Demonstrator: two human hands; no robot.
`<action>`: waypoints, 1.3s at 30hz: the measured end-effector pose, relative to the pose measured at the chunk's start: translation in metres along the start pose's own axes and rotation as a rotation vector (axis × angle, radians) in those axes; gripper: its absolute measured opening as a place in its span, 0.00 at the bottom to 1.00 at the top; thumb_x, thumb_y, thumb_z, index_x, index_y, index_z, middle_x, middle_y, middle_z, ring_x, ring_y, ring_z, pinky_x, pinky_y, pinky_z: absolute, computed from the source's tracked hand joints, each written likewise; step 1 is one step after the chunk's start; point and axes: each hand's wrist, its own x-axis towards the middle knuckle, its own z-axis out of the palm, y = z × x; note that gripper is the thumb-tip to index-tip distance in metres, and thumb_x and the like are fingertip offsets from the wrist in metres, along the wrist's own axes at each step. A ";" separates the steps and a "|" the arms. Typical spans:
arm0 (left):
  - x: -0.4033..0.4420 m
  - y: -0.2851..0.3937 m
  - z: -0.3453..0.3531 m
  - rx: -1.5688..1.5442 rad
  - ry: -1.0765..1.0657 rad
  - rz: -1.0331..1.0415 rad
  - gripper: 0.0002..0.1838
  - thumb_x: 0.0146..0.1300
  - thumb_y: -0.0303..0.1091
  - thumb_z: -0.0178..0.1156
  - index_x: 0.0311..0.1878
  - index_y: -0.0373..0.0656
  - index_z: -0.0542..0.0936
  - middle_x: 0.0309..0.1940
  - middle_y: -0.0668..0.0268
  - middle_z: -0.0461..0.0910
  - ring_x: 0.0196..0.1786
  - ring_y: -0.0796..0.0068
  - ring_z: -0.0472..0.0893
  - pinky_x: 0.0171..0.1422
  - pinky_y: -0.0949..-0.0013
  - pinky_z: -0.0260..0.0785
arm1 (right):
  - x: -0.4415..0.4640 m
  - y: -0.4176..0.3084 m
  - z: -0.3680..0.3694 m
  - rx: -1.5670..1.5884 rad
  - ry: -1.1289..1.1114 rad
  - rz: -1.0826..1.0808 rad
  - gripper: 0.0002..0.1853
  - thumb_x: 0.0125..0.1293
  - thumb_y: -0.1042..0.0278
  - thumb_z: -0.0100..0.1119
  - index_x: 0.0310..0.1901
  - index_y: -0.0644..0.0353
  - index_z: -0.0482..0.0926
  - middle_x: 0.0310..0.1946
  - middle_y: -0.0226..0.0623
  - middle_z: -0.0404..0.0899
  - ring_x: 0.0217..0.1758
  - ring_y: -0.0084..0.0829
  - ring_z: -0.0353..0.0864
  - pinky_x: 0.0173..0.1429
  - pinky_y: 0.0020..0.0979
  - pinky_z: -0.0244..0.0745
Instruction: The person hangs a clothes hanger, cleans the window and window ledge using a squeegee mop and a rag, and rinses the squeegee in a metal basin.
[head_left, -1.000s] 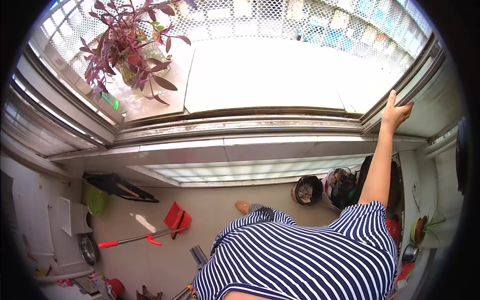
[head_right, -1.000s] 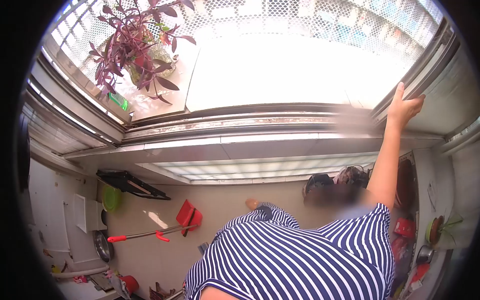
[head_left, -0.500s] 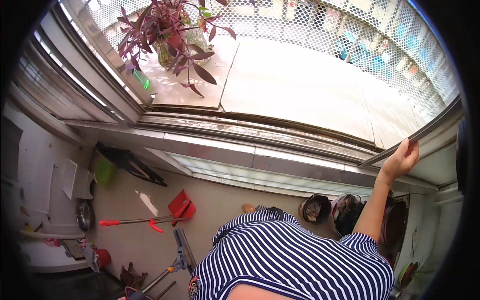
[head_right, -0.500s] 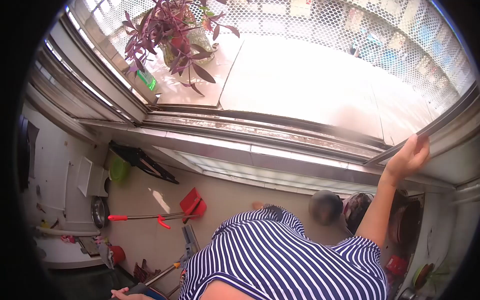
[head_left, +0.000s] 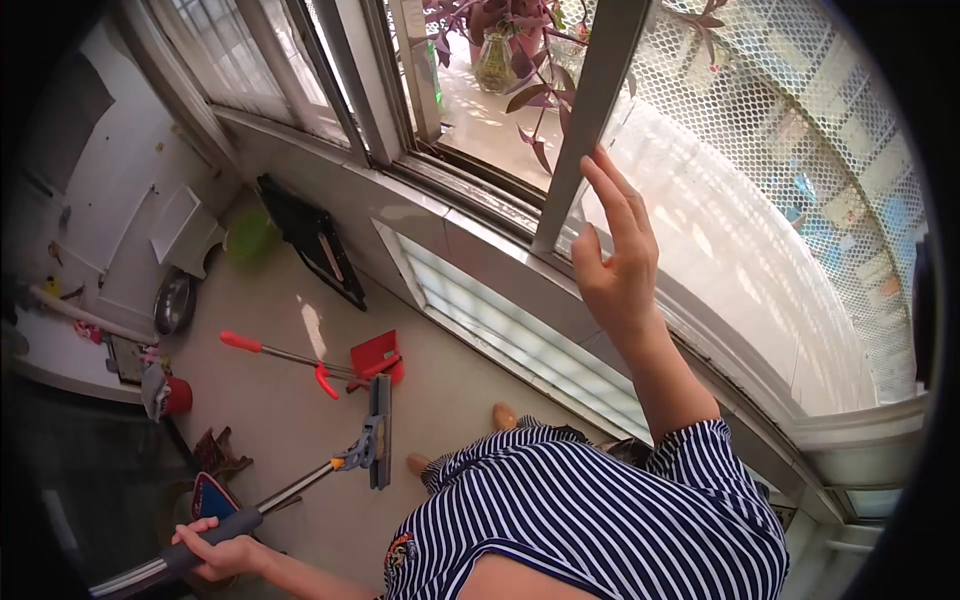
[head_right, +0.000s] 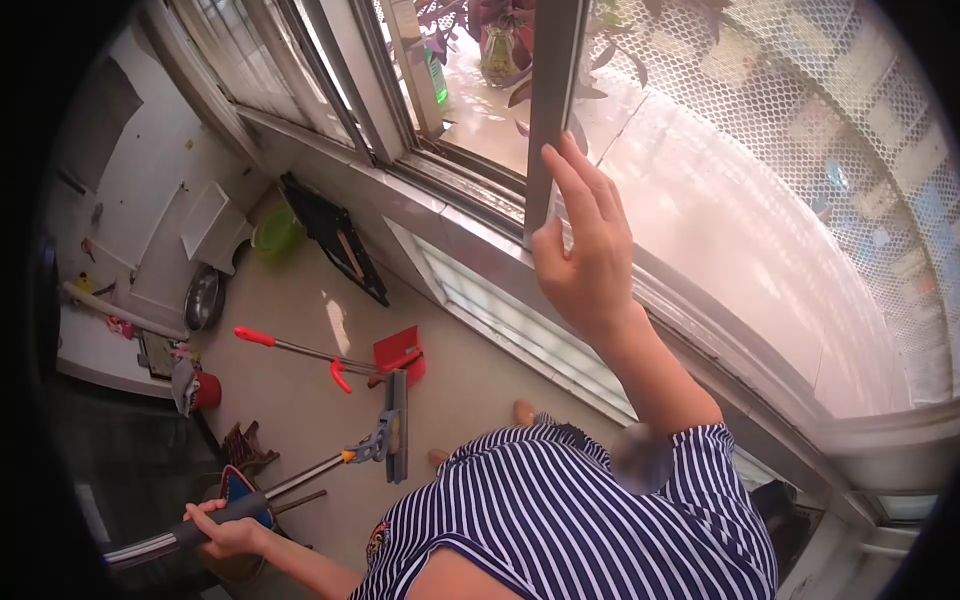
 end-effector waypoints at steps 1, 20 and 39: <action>0.003 0.000 0.002 -0.015 -0.004 0.006 0.08 0.66 0.29 0.60 0.35 0.35 0.74 0.18 0.67 0.70 0.20 0.77 0.68 0.28 0.74 0.64 | 0.012 -0.003 0.029 0.039 -0.027 0.002 0.31 0.53 0.84 0.51 0.64 0.66 0.71 0.66 0.59 0.69 0.67 0.52 0.71 0.67 0.40 0.70; 0.143 -0.109 -0.122 -0.038 -0.076 -0.131 0.08 0.66 0.28 0.58 0.43 0.33 0.73 0.21 0.66 0.70 0.23 0.76 0.69 0.29 0.71 0.66 | 0.105 -0.045 0.253 0.049 -0.026 0.062 0.31 0.57 0.82 0.44 0.64 0.54 0.72 0.73 0.45 0.65 0.74 0.46 0.67 0.74 0.37 0.68; 0.336 -0.309 -0.161 0.292 0.201 -0.010 0.09 0.65 0.31 0.61 0.40 0.35 0.74 0.19 0.63 0.73 0.22 0.73 0.72 0.31 0.69 0.68 | -0.210 -0.447 0.387 0.920 -1.297 0.530 0.19 0.57 0.89 0.49 0.46 0.65 0.83 0.38 0.42 0.86 0.42 0.32 0.87 0.49 0.31 0.81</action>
